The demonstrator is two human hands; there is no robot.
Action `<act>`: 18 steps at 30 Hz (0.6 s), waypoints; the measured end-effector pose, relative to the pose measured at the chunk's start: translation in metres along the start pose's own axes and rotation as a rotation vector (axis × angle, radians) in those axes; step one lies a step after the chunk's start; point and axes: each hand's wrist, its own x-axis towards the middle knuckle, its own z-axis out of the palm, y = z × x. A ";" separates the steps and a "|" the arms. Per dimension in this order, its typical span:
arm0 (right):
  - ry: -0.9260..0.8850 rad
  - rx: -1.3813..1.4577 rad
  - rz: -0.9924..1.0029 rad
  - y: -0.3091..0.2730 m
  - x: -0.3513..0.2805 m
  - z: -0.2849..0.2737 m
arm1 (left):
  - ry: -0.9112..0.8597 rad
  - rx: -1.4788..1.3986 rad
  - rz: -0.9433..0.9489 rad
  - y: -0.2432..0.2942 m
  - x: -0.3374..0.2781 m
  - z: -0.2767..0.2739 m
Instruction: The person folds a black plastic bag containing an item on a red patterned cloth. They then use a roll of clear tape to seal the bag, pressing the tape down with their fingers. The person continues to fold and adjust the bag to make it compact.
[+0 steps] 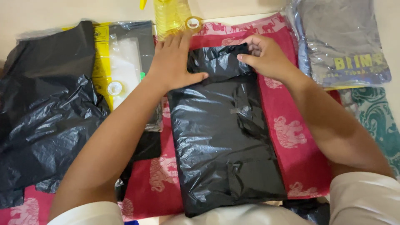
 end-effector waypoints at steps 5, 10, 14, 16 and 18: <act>-0.002 -0.064 0.006 -0.008 -0.002 0.001 | 0.046 0.245 0.036 0.001 -0.001 0.004; -0.027 0.015 -0.010 0.000 -0.003 -0.003 | 0.107 0.185 0.105 -0.006 -0.001 -0.018; -0.048 0.016 -0.019 0.003 -0.004 -0.008 | 0.107 -0.096 -0.126 -0.022 -0.006 -0.023; -0.063 0.061 -0.036 0.001 -0.007 -0.010 | 0.064 -0.178 -0.245 -0.027 -0.007 -0.022; -0.073 0.034 -0.032 -0.009 -0.008 -0.009 | -0.095 -0.277 -0.421 -0.030 -0.008 -0.025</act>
